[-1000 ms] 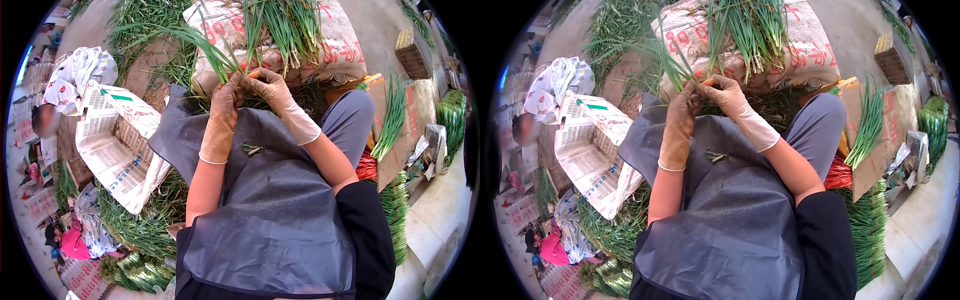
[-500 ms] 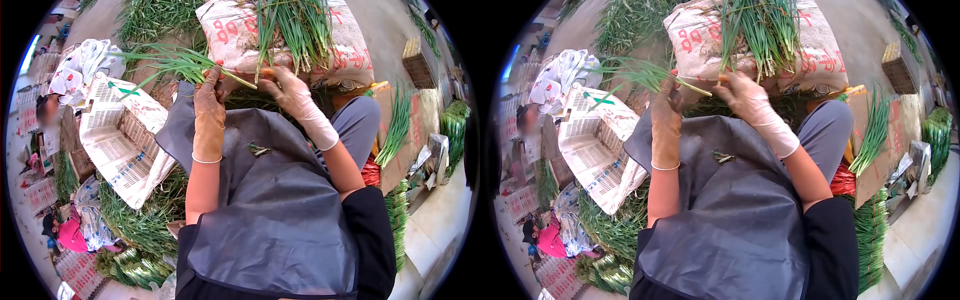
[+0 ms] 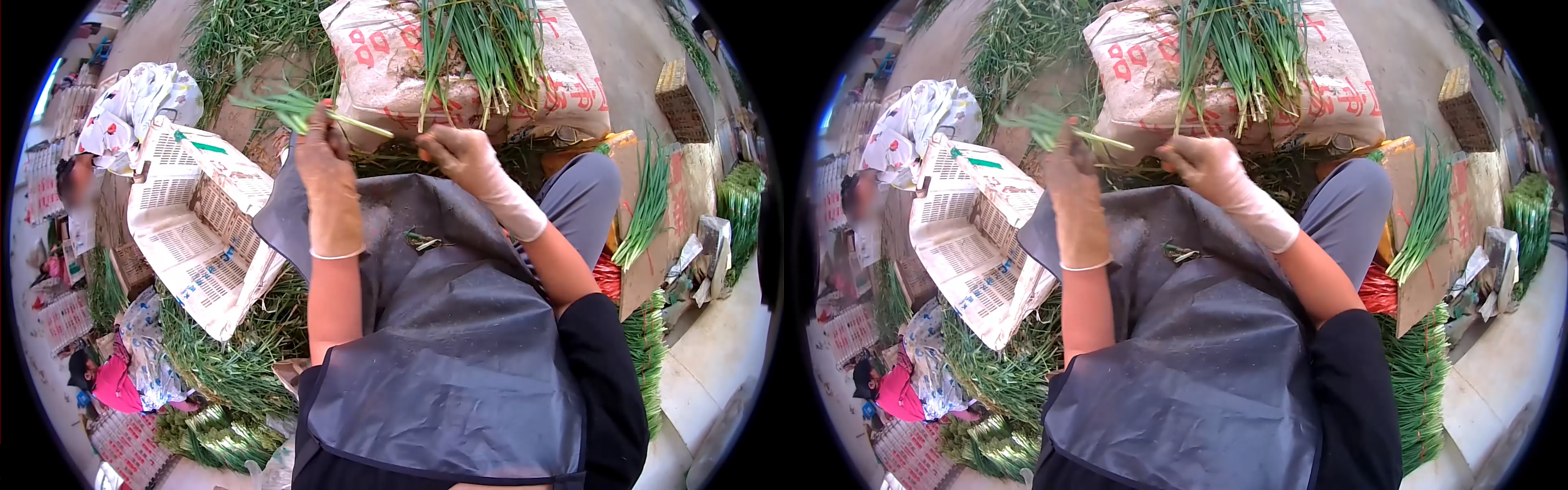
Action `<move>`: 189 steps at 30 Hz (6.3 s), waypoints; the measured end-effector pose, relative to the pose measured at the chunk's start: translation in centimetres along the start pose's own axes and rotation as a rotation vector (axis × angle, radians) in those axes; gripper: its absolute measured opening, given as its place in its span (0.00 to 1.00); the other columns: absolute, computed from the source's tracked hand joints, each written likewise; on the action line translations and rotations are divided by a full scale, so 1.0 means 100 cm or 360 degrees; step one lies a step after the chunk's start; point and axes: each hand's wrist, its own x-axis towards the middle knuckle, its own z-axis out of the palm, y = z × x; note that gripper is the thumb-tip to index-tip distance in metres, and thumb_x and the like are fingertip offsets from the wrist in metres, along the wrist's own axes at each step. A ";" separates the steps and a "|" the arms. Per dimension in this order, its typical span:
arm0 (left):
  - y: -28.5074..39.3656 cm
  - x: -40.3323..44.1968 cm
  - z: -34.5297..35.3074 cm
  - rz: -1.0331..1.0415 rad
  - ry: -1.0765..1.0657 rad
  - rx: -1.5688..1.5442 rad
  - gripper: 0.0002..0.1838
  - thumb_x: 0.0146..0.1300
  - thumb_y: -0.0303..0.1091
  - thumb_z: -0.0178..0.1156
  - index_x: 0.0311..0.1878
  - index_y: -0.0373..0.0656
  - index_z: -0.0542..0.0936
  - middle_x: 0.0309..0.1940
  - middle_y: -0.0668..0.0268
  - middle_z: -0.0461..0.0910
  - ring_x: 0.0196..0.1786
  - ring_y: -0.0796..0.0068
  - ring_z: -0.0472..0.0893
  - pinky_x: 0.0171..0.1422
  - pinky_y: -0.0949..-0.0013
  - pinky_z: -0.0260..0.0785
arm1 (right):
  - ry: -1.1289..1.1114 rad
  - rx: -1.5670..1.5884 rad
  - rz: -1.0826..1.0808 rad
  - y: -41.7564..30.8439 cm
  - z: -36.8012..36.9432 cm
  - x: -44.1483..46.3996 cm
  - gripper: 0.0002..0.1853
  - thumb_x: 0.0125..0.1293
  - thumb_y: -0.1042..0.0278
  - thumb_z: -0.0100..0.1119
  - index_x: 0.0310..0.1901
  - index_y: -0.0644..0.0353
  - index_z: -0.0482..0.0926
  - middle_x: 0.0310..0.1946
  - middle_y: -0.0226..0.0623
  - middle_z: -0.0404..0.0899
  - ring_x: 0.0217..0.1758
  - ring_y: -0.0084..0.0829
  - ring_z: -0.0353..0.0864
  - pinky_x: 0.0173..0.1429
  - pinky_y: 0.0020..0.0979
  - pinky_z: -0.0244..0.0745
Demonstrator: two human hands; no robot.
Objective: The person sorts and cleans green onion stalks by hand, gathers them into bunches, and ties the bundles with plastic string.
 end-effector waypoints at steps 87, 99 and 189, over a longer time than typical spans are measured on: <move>0.002 -0.025 -0.012 -0.0270 -0.0400 0.0487 0.06 0.62 0.30 0.54 0.40 0.41 0.74 0.22 0.74 0.72 0.22 0.87 0.70 0.22 0.86 0.56 | -0.0342 -0.0912 0.0284 0.032 -0.008 -0.017 0.16 0.62 0.54 0.52 0.42 0.59 0.76 0.35 0.46 0.79 0.40 0.42 0.79 0.44 0.37 0.72; 0.029 -0.051 -0.063 -0.0494 -0.0564 0.0655 0.18 0.67 0.41 0.48 0.46 0.34 0.76 0.08 0.76 0.58 0.10 0.87 0.53 0.14 0.81 0.43 | -0.0184 0.1573 0.0349 0.005 -0.053 0.049 0.11 0.63 0.61 0.55 0.40 0.59 0.76 0.16 0.24 0.68 0.15 0.15 0.63 0.19 0.17 0.59; -0.040 -0.010 0.012 -0.0302 -0.0159 0.0376 0.04 0.55 0.30 0.62 0.31 0.41 0.78 0.17 0.74 0.67 0.10 0.87 0.54 0.14 0.79 0.41 | -0.0405 -0.0564 0.0033 -0.016 -0.034 -0.018 0.14 0.63 0.55 0.47 0.32 0.55 0.77 0.23 0.42 0.78 0.33 0.43 0.79 0.38 0.40 0.72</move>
